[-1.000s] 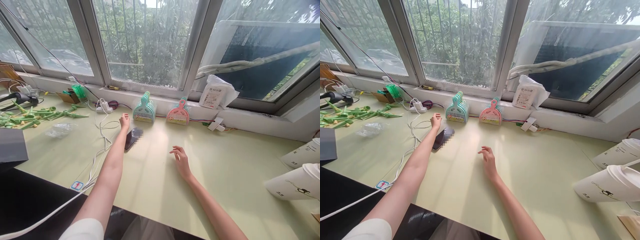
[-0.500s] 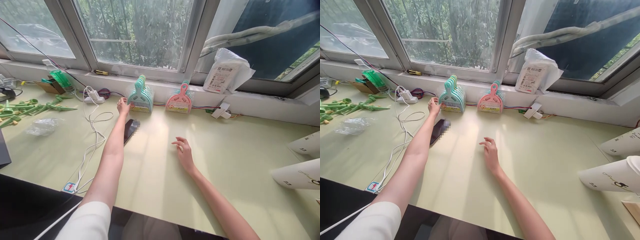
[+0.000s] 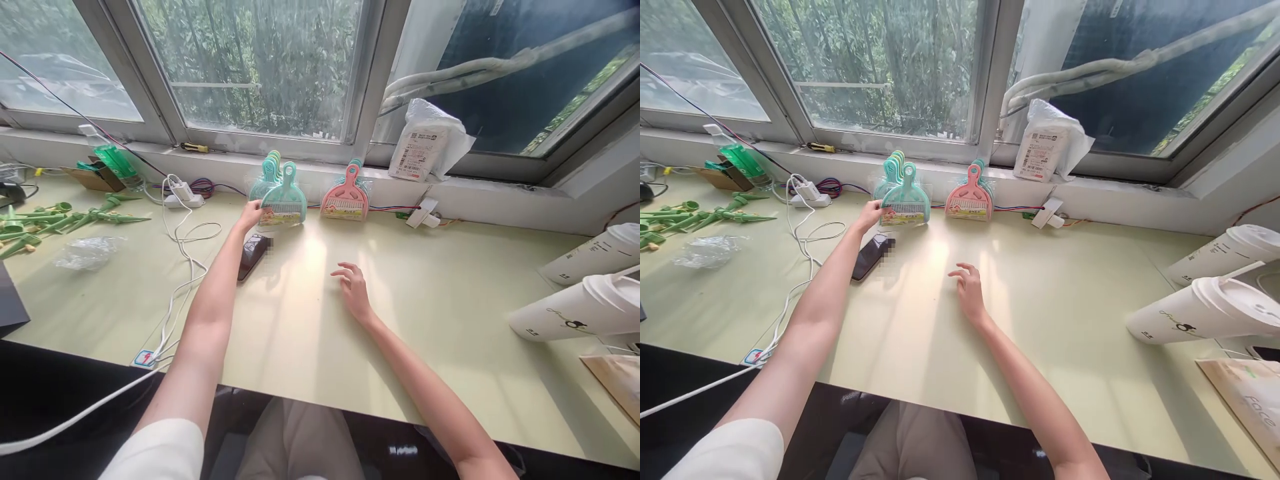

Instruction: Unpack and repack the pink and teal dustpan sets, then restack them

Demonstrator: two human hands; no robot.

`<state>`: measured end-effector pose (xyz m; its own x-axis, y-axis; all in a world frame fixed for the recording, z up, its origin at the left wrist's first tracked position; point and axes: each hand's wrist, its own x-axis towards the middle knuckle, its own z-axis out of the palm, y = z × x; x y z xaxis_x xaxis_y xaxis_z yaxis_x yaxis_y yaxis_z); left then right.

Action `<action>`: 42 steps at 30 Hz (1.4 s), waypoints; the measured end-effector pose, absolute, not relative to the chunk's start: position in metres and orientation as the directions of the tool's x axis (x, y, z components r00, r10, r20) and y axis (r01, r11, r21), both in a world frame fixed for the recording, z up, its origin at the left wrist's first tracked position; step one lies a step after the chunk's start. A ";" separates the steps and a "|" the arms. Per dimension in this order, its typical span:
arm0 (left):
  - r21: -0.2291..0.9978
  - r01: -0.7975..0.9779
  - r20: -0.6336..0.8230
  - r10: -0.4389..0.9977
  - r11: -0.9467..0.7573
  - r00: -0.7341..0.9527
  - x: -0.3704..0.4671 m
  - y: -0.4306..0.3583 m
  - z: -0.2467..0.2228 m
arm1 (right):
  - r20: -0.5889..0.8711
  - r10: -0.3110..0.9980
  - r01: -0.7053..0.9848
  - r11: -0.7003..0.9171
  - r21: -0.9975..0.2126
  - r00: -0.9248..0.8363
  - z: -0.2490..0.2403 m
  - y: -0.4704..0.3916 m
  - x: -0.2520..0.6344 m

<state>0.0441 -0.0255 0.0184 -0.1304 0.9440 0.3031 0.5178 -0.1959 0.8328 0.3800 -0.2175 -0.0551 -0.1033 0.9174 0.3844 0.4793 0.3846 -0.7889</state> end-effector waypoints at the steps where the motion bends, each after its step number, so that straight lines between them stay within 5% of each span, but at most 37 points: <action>1: 0.824 0.527 0.305 0.947 -0.209 -0.101 0.054 -0.030 0.026 | 0.405 0.908 0.489 0.402 -0.774 -0.105 -0.055 -0.218 0.380; 4: 0.835 0.465 0.360 0.931 -0.295 -0.056 0.096 -0.051 0.041 | 0.514 0.853 0.526 0.480 -0.703 -0.091 -0.049 -0.223 0.381; 8: 0.939 0.149 0.322 0.944 -0.309 -0.067 0.177 -0.104 0.033 | 0.638 0.758 0.517 0.603 -0.607 -0.135 -0.036 -0.235 0.384; 11: 0.961 -0.222 0.135 0.981 -0.163 -0.136 0.235 -0.147 0.009 | 0.591 0.806 0.435 0.544 -0.718 -0.032 -0.031 -0.238 0.389; 14: 0.902 -0.427 -0.010 0.985 -0.065 -0.171 0.271 -0.176 -0.011 | 0.335 0.927 0.196 0.301 -0.933 0.170 -0.034 -0.227 0.399; 17: 0.893 -0.444 0.019 0.992 -0.074 -0.126 0.281 -0.190 -0.019 | 0.076 0.968 -0.178 0.121 -0.977 0.240 -0.040 -0.209 0.413; 20: 0.928 -0.369 0.050 0.999 -0.046 0.001 0.275 -0.194 -0.018 | -0.018 0.971 -0.383 0.078 -0.920 0.240 -0.045 -0.197 0.425; 26: 0.945 -0.327 -0.016 0.999 0.000 -0.044 0.260 -0.184 -0.019 | -0.094 0.935 -0.360 0.037 -0.932 0.341 -0.044 -0.193 0.437; 31: 0.939 -0.341 -0.037 0.980 -0.033 -0.197 0.250 -0.172 -0.014 | -0.067 0.986 -0.394 -0.001 -0.919 0.154 -0.033 -0.193 0.444; 42: 0.888 -0.429 -0.035 0.907 -0.164 -0.420 0.241 -0.151 0.027 | 0.015 0.997 -0.365 0.042 -0.930 0.076 -0.021 -0.203 0.431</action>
<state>0.2411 -0.1513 0.0274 -0.4195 0.9071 -0.0346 -0.4288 -0.1644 0.8883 0.4311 -0.2030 -0.0212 0.0758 0.9970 0.0148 -0.3653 0.0416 -0.9300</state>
